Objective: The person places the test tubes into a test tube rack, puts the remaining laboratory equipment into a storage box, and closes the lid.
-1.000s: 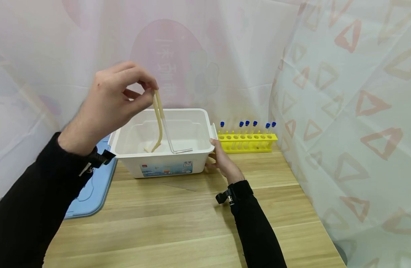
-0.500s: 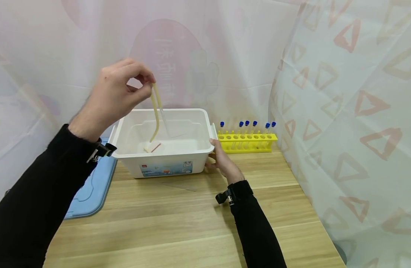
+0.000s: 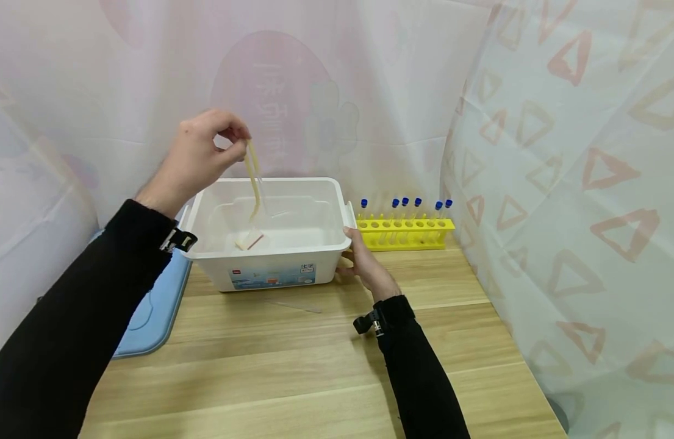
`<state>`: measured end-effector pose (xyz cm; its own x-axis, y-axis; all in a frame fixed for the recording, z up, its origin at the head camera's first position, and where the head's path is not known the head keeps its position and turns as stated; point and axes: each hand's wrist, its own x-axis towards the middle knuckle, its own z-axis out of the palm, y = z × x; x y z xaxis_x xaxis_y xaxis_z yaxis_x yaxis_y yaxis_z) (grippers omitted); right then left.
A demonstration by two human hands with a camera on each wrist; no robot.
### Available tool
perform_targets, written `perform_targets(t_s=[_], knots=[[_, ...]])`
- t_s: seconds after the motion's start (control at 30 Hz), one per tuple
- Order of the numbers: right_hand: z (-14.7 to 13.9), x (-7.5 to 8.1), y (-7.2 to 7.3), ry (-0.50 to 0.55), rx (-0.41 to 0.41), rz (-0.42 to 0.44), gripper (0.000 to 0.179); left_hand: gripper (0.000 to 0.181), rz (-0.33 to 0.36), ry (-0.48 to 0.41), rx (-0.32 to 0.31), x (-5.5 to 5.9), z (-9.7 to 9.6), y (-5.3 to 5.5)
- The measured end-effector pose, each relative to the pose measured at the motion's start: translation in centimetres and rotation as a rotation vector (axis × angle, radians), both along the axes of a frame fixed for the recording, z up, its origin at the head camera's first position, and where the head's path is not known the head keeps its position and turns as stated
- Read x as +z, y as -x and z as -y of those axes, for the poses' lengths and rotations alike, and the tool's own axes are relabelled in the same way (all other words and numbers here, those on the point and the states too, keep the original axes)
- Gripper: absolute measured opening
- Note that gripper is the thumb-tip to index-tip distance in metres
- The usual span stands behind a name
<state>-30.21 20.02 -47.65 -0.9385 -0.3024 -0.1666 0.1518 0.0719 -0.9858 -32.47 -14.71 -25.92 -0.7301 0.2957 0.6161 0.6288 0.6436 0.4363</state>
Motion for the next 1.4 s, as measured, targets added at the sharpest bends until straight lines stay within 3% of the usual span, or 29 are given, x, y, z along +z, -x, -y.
perform_targets(t_s=[0.37,0.63,0.77,0.97,1.13,1.4], knots=[[0.0,0.0,0.0,-0.007,-0.006,0.008,0.089,0.015,0.066,-0.074,-0.003,-3.3,0.1,3.8],[0.0,0.1,-0.1,-0.007,-0.015,0.012,0.089,0.015,0.024,-0.117,-0.016,-5.6,0.0,5.9],[0.0,0.1,0.0,-0.011,-0.015,0.017,0.089,0.015,0.003,-0.073,-0.044,-6.7,0.1,6.8],[0.0,0.1,0.2,-0.007,-0.004,0.019,0.089,0.012,-0.030,0.070,-0.133,-8.1,0.2,7.8],[0.0,0.1,0.0,-0.007,-0.006,0.021,0.089,0.012,-0.013,0.179,-0.186,-9.1,0.2,8.5],[-0.2,0.0,-0.2,-0.002,-0.003,0.009,0.088,0.013,0.070,0.176,-0.205,-10.3,0.5,9.3]])
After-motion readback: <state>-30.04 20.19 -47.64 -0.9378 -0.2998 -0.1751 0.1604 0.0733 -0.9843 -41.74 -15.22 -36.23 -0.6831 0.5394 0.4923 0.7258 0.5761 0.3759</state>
